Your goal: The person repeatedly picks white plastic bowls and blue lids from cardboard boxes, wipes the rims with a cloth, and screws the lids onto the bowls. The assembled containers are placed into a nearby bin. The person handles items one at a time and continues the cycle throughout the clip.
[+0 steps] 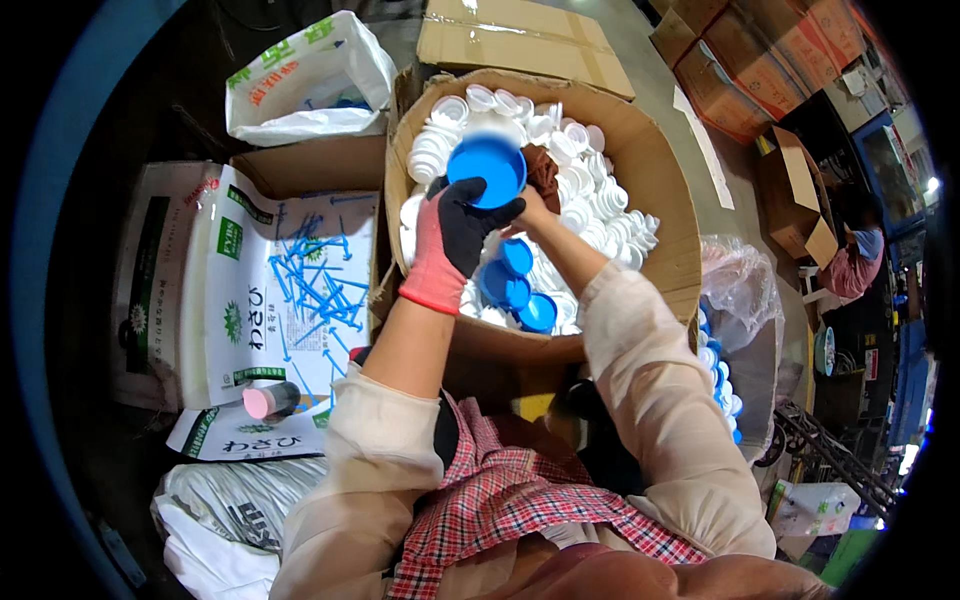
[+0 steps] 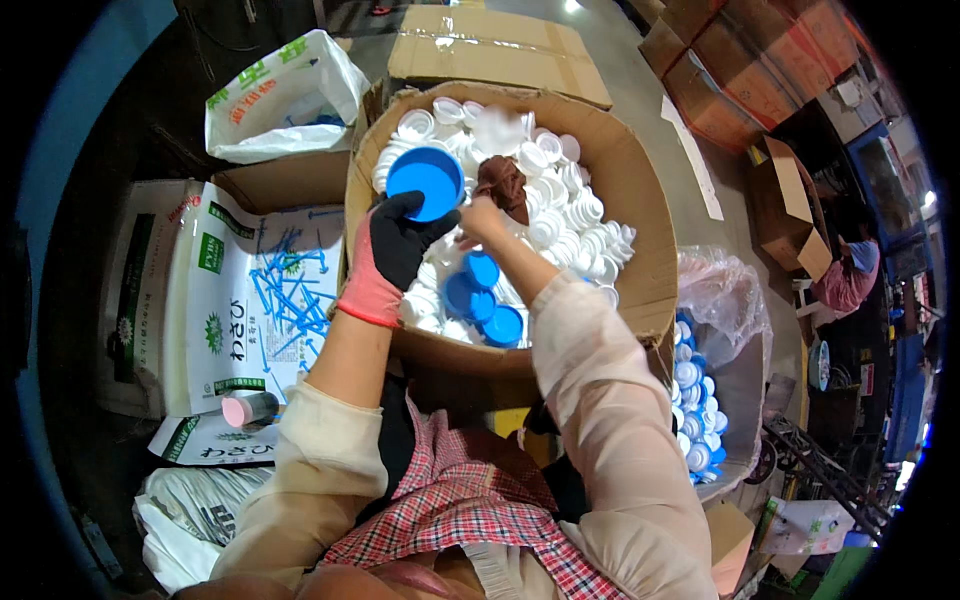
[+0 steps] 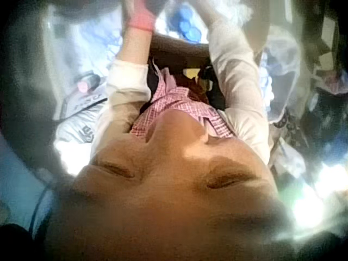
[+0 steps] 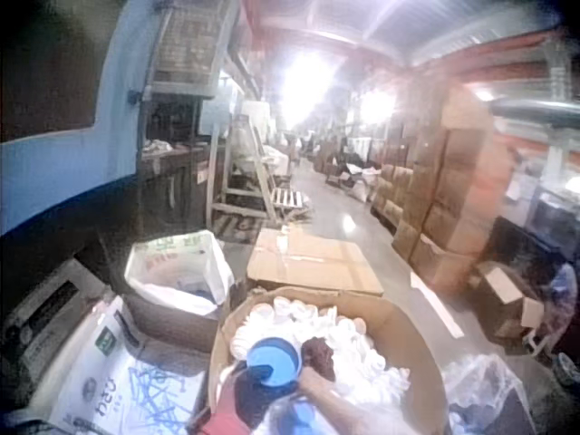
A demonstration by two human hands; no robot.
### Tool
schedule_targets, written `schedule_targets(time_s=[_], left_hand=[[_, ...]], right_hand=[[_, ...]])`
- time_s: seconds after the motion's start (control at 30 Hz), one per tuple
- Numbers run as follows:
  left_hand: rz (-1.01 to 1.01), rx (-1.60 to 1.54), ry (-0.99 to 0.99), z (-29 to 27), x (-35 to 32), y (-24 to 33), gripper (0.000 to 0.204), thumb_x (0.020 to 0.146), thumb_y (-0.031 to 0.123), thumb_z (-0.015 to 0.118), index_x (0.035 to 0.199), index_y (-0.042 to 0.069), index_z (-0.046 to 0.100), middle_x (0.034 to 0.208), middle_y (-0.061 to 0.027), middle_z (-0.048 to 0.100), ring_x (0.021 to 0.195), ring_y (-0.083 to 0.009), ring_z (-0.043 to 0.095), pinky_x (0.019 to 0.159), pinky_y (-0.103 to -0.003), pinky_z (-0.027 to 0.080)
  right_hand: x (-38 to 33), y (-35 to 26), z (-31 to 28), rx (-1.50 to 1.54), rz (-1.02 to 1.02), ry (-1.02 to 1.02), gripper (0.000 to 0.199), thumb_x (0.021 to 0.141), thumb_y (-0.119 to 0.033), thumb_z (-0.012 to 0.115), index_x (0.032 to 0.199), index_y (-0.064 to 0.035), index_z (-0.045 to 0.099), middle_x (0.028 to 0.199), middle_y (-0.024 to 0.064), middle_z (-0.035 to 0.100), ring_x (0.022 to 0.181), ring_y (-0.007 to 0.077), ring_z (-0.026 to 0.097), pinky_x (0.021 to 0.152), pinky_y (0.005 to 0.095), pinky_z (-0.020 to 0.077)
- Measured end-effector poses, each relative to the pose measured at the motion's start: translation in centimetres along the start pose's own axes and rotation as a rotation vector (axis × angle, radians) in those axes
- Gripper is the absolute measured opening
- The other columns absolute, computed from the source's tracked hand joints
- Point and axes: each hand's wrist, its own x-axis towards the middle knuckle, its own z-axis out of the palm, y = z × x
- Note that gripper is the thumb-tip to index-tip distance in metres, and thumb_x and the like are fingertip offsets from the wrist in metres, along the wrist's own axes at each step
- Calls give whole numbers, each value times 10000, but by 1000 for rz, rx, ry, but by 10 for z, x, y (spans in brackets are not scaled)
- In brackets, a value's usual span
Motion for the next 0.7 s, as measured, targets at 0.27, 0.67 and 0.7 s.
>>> schedule_targets(time_s=[0.27,0.67,0.7], left_hand=[[-367,-757,-33,-2,1,45,436,881,309,648,1134,-35,564,1153,-208,563,1044,-353,596,854,-479,539],[-428,-884,-430,32,-17,114,528,975,345,518,1350,-14,420,1170,-157,582,995,-286,648,795,-407,574],[-441,-828,-433,31,-19,113,525,962,362,537,1324,-8,453,1147,-148,587,966,-265,650,748,-381,575]], right_hand=[[4,14,-18,197,-362,146,89,794,-143,642,791,-56,622,927,79,685,754,195,635,669,367,524],[-217,-45,-140,-99,-779,83,568,671,-97,818,1174,-123,556,1321,76,466,1285,253,422,975,406,451],[-226,-49,-145,-468,-916,175,558,653,-51,798,1164,-139,590,1348,97,469,1272,286,440,977,405,446]])
